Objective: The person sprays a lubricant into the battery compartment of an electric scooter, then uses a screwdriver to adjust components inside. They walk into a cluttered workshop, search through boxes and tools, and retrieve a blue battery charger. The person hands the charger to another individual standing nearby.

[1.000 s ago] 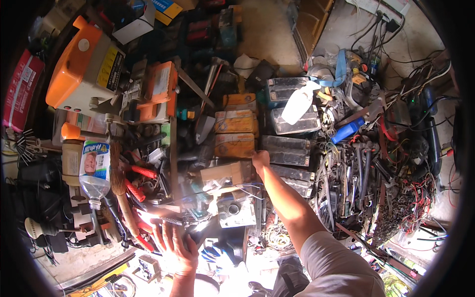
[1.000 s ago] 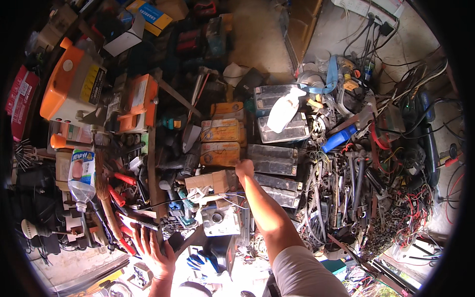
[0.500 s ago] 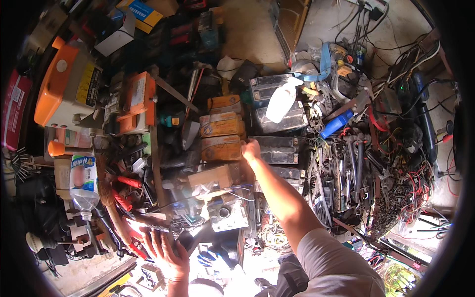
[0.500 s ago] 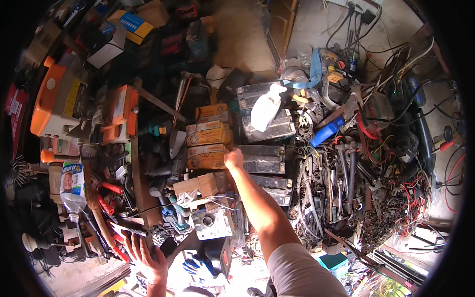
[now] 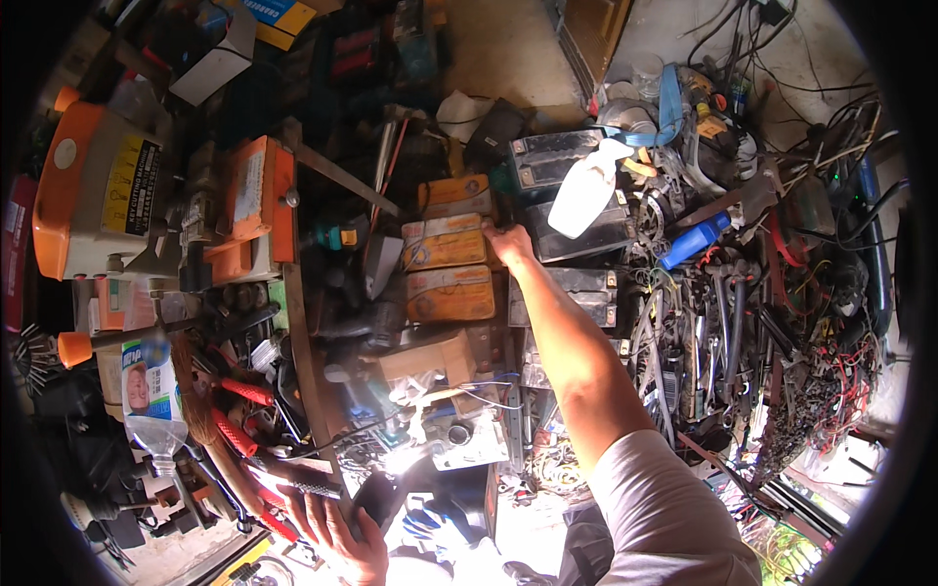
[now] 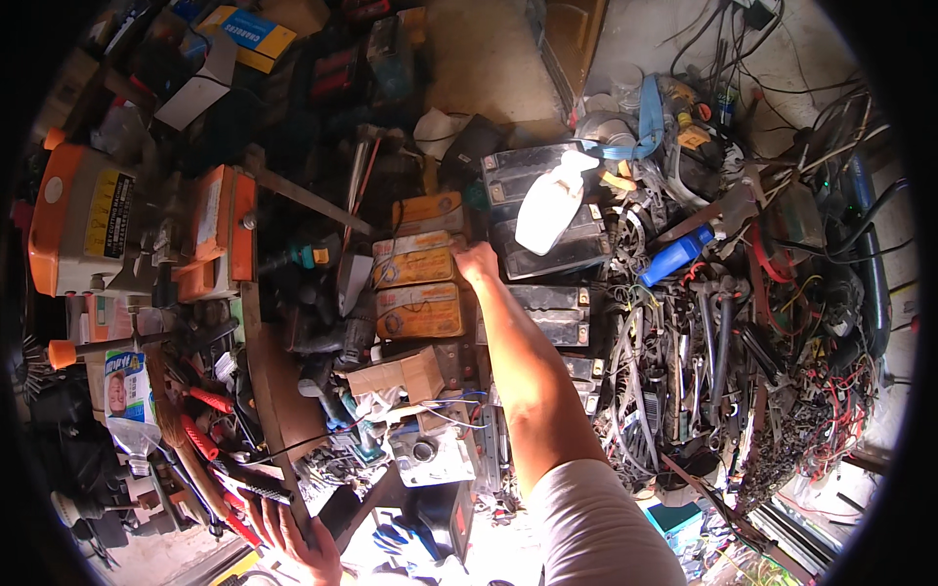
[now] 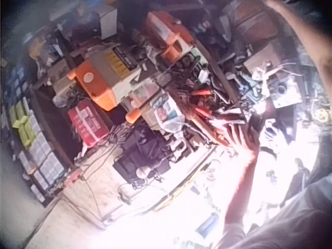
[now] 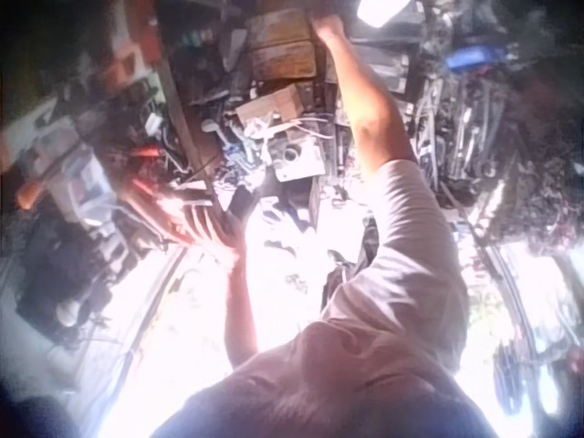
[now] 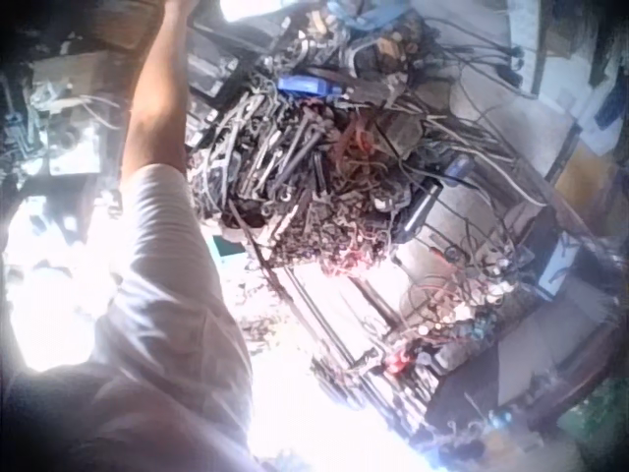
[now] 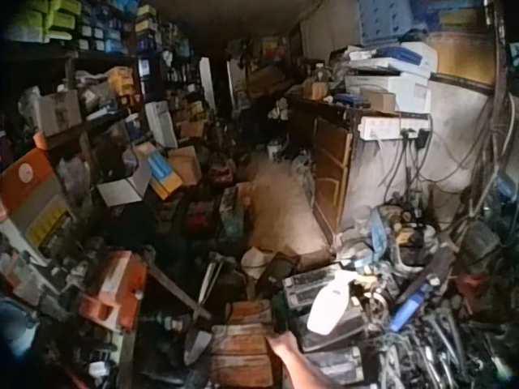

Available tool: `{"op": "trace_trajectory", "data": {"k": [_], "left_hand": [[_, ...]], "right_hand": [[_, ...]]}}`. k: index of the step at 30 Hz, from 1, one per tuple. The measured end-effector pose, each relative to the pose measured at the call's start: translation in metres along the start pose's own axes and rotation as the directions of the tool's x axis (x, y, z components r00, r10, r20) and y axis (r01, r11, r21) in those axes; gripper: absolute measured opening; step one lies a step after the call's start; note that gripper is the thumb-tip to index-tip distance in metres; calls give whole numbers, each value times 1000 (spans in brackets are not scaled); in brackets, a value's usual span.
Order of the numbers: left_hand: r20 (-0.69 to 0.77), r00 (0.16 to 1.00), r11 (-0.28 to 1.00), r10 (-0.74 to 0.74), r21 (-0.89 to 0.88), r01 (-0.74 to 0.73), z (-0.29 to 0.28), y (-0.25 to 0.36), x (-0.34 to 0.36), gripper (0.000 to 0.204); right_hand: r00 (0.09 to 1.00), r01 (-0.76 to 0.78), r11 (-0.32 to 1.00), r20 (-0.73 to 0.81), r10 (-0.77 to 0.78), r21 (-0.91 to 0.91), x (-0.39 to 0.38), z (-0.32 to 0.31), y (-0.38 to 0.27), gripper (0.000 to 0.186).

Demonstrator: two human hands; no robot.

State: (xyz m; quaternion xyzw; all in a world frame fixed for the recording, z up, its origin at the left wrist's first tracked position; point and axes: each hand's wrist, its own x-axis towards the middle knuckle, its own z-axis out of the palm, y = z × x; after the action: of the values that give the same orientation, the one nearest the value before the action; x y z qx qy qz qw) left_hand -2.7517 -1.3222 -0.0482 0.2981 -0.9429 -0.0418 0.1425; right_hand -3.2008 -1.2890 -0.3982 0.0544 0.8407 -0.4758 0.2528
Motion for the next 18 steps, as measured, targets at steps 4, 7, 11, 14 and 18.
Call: {"op": "trace_trajectory", "data": {"k": [4,7,11,14,18], "left_hand": [[147,976,966,158,182,-184,-16,3,9,49],[140,974,971,179,135,-197,-8,6,15,49],[152,983,969,102,210,-133,-17,6,7,47],[102,983,956,154,237,-175,-9,3,6,47],[127,980,946,151,269,-181,-11,1,2,49]], "right_hand": [[987,95,983,142,-72,-160,11,21,11,63],[983,-28,998,180,36,-48,38,7,23,62],[871,-222,975,445,208,-21,-5,12,-19,53],[901,-213,971,406,152,110,2,7,-13,50],[933,-119,906,359,-38,405,-5,12,-5,52]]}}
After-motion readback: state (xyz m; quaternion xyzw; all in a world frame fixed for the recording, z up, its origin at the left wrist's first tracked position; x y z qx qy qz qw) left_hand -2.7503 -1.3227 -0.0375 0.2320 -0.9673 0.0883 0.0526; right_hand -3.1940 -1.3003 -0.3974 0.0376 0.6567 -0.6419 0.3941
